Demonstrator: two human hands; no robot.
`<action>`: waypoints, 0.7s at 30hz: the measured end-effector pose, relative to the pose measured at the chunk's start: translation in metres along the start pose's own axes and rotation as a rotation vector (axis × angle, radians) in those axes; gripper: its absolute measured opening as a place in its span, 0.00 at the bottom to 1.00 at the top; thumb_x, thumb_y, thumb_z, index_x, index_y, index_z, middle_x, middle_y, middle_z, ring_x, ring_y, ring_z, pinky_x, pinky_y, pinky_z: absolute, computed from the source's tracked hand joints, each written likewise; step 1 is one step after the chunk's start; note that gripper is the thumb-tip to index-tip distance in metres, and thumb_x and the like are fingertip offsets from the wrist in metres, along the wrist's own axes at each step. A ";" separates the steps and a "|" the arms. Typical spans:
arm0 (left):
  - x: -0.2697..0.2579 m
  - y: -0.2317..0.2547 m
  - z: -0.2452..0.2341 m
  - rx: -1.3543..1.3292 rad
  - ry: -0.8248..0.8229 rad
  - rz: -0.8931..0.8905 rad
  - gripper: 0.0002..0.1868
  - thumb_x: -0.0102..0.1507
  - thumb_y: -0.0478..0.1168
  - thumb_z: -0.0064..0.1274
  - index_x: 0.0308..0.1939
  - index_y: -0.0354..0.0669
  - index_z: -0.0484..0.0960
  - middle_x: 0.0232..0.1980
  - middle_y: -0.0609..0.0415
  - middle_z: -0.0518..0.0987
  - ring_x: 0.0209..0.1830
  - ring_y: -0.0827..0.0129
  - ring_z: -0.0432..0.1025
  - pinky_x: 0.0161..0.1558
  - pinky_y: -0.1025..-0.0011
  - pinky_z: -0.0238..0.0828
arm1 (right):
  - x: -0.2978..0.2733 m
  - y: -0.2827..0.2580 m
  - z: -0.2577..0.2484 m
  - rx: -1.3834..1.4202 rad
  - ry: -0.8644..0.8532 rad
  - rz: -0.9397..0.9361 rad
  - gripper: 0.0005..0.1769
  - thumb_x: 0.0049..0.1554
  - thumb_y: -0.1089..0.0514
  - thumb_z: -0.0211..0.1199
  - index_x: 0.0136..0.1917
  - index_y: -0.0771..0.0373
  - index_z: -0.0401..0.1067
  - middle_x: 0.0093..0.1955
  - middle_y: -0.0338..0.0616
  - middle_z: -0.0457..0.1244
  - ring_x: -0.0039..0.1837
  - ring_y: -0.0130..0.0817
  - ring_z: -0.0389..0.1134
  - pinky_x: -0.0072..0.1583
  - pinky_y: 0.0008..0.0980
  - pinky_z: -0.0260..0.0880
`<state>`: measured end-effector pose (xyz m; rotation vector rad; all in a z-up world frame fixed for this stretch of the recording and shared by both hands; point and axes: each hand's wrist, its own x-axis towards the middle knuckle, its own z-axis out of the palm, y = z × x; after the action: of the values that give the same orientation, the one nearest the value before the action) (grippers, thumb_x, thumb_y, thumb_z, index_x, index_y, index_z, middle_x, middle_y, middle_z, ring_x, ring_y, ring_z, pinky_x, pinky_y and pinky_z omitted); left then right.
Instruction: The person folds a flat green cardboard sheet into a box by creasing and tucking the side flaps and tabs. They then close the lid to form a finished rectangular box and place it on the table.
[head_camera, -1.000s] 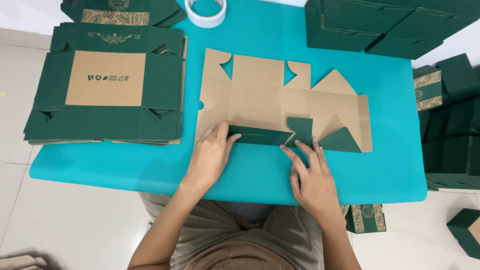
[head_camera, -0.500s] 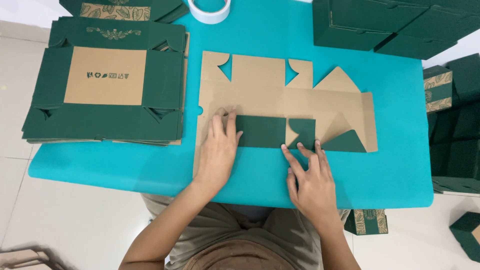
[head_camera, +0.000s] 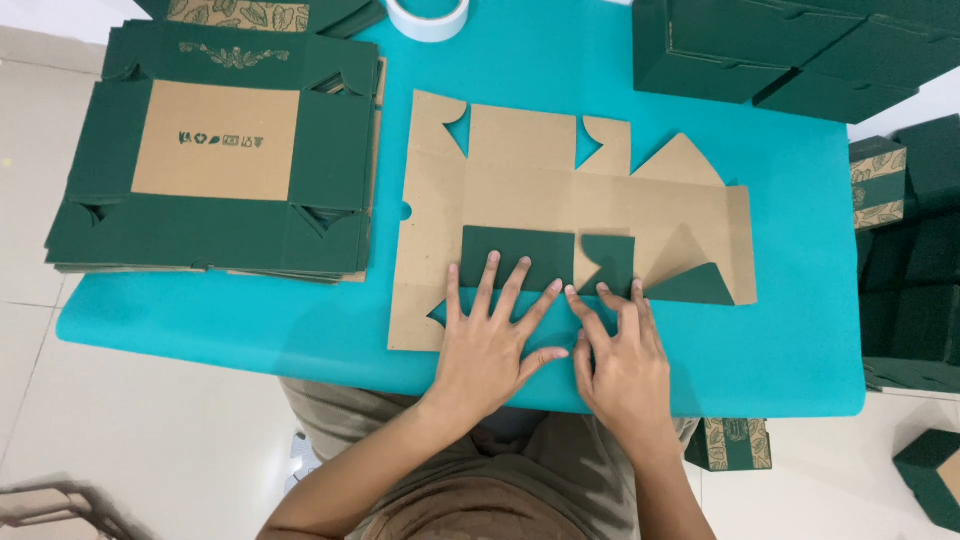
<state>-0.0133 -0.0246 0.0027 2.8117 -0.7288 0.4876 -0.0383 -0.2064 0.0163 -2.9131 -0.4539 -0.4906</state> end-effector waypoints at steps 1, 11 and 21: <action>-0.001 0.000 0.000 -0.001 0.000 -0.003 0.40 0.64 0.74 0.30 0.75 0.64 0.58 0.75 0.49 0.61 0.76 0.45 0.50 0.69 0.32 0.43 | 0.000 -0.001 0.001 -0.001 -0.002 -0.002 0.21 0.62 0.58 0.51 0.68 0.55 0.68 0.63 0.53 0.60 0.74 0.68 0.54 0.68 0.58 0.63; -0.015 -0.017 -0.004 -0.130 -0.060 -0.002 0.36 0.68 0.66 0.30 0.73 0.51 0.63 0.74 0.44 0.62 0.74 0.47 0.55 0.69 0.38 0.40 | 0.000 -0.002 0.001 -0.193 -0.041 0.062 0.24 0.58 0.55 0.50 0.66 0.38 0.70 0.58 0.36 0.57 0.71 0.57 0.61 0.69 0.50 0.65; -0.028 -0.040 -0.018 -0.014 -0.037 -0.055 0.29 0.71 0.60 0.30 0.72 0.56 0.65 0.73 0.53 0.64 0.73 0.58 0.58 0.67 0.42 0.43 | -0.003 -0.001 0.003 -0.185 -0.040 0.059 0.24 0.58 0.58 0.49 0.66 0.40 0.70 0.58 0.38 0.56 0.72 0.58 0.60 0.69 0.52 0.64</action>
<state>-0.0211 0.0266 0.0046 2.8265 -0.6566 0.4214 -0.0403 -0.2052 0.0123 -3.1083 -0.3433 -0.4908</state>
